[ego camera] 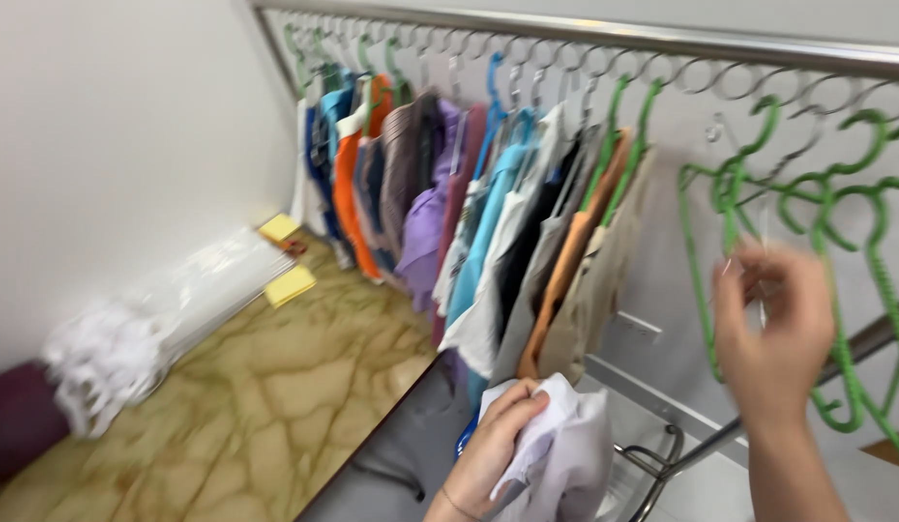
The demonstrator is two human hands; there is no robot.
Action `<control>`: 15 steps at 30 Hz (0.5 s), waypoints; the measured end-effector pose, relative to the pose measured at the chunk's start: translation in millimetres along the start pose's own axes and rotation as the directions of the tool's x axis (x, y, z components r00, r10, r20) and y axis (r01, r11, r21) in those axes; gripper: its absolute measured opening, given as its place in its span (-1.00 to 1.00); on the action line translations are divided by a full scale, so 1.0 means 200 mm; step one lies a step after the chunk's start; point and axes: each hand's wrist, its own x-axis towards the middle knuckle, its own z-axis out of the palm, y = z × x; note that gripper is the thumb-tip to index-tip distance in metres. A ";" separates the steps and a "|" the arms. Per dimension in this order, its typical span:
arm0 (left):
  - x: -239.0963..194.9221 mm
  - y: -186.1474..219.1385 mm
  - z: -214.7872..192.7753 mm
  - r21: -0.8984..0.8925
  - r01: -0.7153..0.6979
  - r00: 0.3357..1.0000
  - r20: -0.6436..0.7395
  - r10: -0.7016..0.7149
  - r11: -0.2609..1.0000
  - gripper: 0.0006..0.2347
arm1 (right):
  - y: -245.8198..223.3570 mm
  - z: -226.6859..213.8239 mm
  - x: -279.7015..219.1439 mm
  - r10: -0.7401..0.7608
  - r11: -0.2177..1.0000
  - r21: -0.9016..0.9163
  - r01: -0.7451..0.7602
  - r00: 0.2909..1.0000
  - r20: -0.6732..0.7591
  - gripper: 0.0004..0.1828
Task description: The person folds a purple garment and places it on a stack. They then take a white shirt from a hanger, fold it neatly on a table, and place it on the stack. Finally, they take a beige long-sleeved shirt from the rack and begin folding it.
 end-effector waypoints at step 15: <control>-1.70 -0.23 -0.51 0.187 -0.486 0.594 -0.646 0.480 0.854 -0.78 | -0.74 0.40 -1.17 -0.280 0.803 0.202 -0.560 -0.056 0.958 -0.75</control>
